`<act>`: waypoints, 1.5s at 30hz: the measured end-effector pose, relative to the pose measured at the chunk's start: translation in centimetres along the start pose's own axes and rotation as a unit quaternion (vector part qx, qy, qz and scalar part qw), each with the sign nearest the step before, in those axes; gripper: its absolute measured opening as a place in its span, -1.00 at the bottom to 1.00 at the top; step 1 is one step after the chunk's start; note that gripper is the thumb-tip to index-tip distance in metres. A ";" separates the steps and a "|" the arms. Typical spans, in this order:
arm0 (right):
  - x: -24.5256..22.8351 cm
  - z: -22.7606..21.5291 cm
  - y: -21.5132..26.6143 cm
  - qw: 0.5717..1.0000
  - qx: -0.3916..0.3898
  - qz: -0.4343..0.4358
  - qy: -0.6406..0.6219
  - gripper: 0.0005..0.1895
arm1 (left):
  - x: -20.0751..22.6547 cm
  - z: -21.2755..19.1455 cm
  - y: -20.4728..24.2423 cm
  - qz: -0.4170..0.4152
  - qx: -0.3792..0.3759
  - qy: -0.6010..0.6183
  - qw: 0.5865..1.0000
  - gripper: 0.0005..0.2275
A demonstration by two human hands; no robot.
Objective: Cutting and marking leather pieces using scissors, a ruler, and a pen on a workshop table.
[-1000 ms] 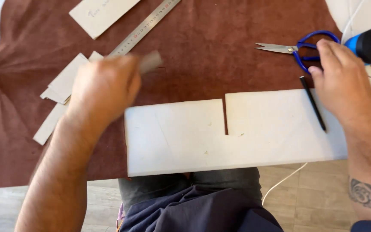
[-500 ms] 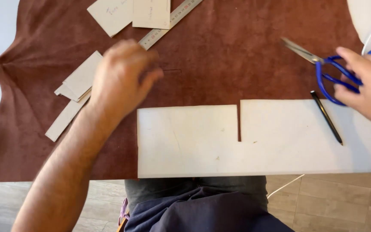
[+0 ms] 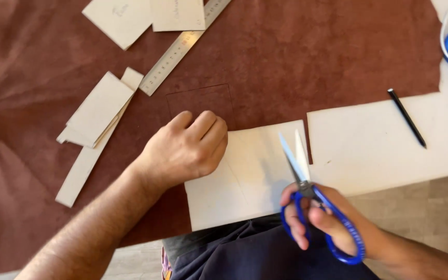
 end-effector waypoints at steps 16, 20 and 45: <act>1.3 3.2 -4.8 0.968 0.072 0.204 0.129 -0.53 | 0.5 -1.7 0.3 -0.005 0.112 -0.032 0.993 -0.67; 0.2 3.0 -5.7 0.963 0.090 0.204 0.153 -0.52 | 0.5 -1.6 0.2 -0.007 0.106 -0.025 0.994 -0.68; -1.0 3.1 -7.1 0.959 0.118 0.175 0.187 -0.56 | 0.5 -1.6 0.4 -0.011 0.108 -0.022 0.994 -0.69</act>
Point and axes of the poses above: each hand's wrist, its own y-axis away from the middle knuckle, its own z-axis out of the palm, x = y × z, the point moved 9 cm from there along -y, towards the middle knuckle, and after that the axes turned 14 degrees about y, right-handed, at the moved point
